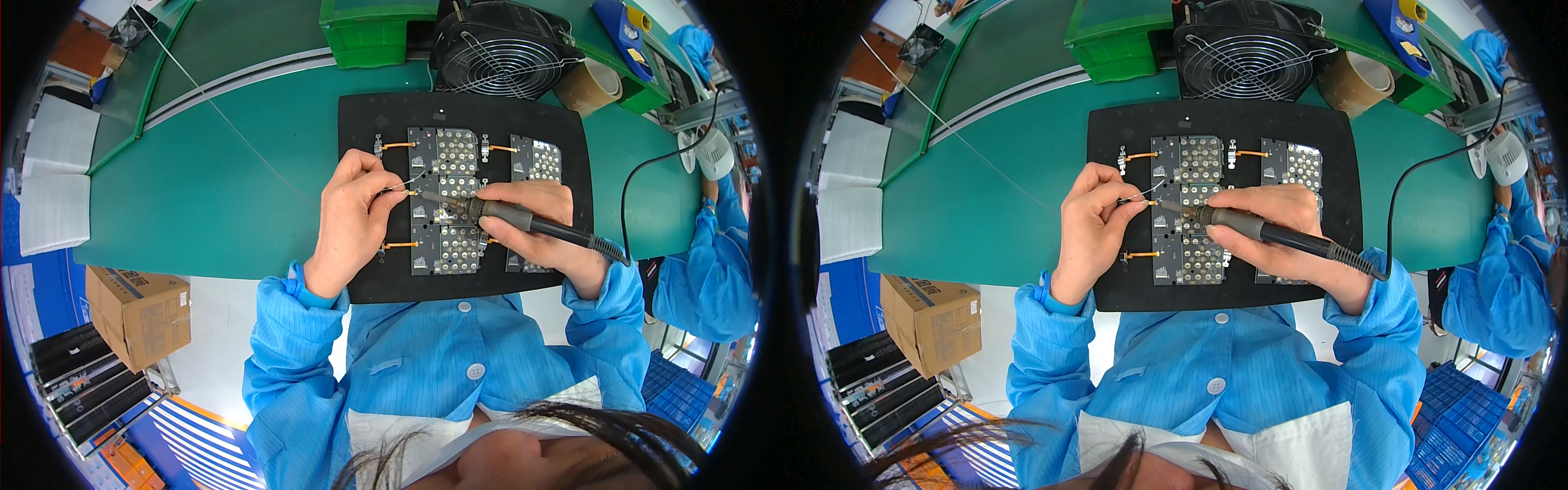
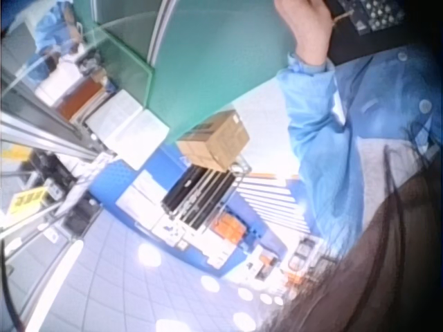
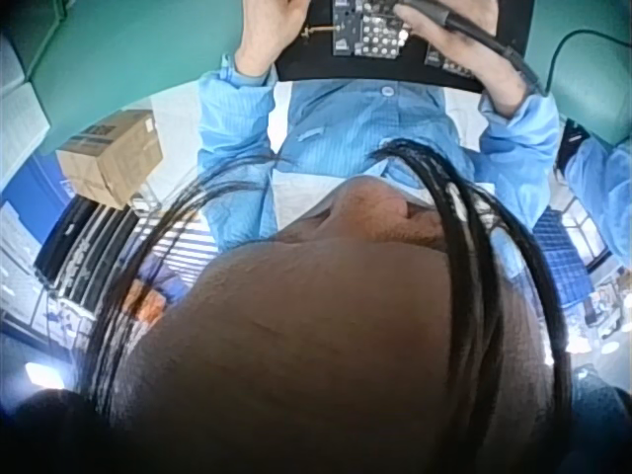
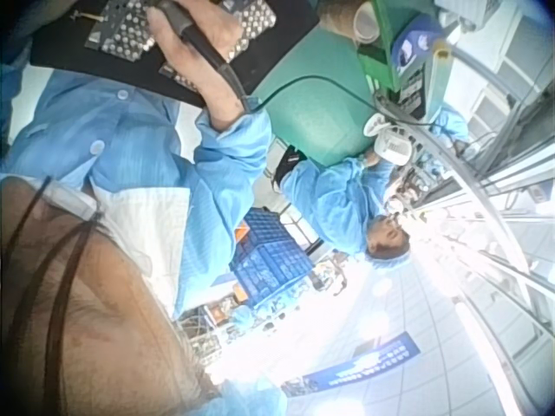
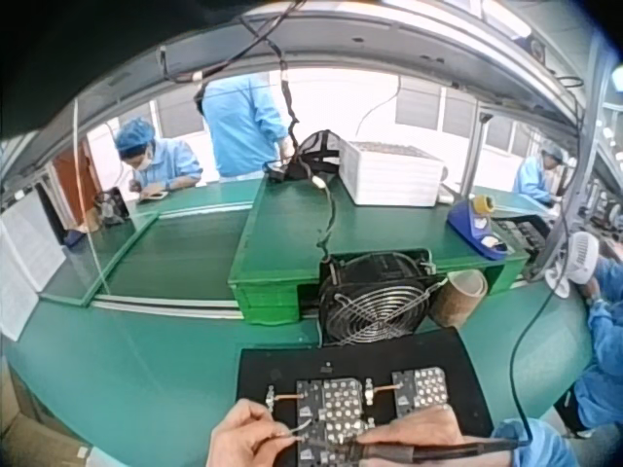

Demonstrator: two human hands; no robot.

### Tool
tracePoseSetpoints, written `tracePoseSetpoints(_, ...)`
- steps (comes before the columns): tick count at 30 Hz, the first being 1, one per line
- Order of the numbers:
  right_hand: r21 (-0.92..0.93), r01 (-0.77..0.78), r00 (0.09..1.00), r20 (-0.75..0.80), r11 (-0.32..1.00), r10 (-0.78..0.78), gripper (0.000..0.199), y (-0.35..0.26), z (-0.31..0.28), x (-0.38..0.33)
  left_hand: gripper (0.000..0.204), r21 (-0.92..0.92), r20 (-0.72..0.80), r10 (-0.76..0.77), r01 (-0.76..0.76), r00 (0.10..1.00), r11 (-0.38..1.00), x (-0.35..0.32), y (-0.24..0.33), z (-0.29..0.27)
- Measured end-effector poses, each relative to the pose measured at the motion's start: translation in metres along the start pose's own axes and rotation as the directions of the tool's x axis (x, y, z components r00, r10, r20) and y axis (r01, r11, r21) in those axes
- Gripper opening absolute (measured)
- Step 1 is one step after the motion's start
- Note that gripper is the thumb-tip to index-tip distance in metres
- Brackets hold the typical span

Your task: The person solders wires onto circuit boards using a soldering iron and solder wire. They slide finished board assemblies along the line and position new boards to solder.

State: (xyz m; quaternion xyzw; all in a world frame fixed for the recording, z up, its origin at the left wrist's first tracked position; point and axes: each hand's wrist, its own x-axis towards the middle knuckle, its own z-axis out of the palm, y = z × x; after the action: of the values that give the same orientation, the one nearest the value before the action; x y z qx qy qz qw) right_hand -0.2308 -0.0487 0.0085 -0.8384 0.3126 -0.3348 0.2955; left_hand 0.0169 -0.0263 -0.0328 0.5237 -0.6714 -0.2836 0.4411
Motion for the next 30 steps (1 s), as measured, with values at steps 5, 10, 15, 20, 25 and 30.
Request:
tracePoseSetpoints(5, -0.015, 0.029, 1.000, 0.008, 0.999, -0.029, 0.027, 0.000, 0.000, -0.001, 0.011, -0.011, -0.002, 0.001, -0.001, 1.000, 1.000, -0.001, 0.000, 0.000)
tracePoseSetpoints(10, -0.002, 0.017, 1.000, 0.007, 1.000, -0.017, 0.027, -0.001, -0.001, 0.000, 0.011, -0.010, -0.002, -0.003, 0.003, 1.000, 1.000, -0.001, 0.000, 0.000)
tracePoseSetpoints(15, 0.037, 0.018, 1.000, -0.007, 0.999, -0.018, 0.025, -0.004, -0.012, 0.001, 0.011, 0.004, 0.000, 0.003, -0.003, 1.000, 1.000, 0.001, 0.001, 0.001)
tracePoseSetpoints(20, -0.018, -0.004, 0.998, -0.070, 1.000, 0.003, 0.026, -0.013, -0.037, -0.008, 0.016, -0.033, 0.006, -0.051, 0.051, 0.999, 0.998, 0.003, 0.005, -0.005)
tracePoseSetpoints(25, -0.151, -0.129, 0.926, -0.372, 0.980, 0.065, 0.026, -0.008, -0.075, -0.038, 0.010, -0.171, -0.065, -0.025, 0.013, 0.998, 0.985, -0.007, -0.011, -0.018)
tracePoseSetpoints(30, -0.290, -0.315, 0.694, -0.719, 0.904, 0.011, 0.026, 0.016, -0.100, -0.048, 0.012, -0.082, -0.102, -0.107, 0.099, 0.989, 0.992, -0.014, -0.010, -0.034)
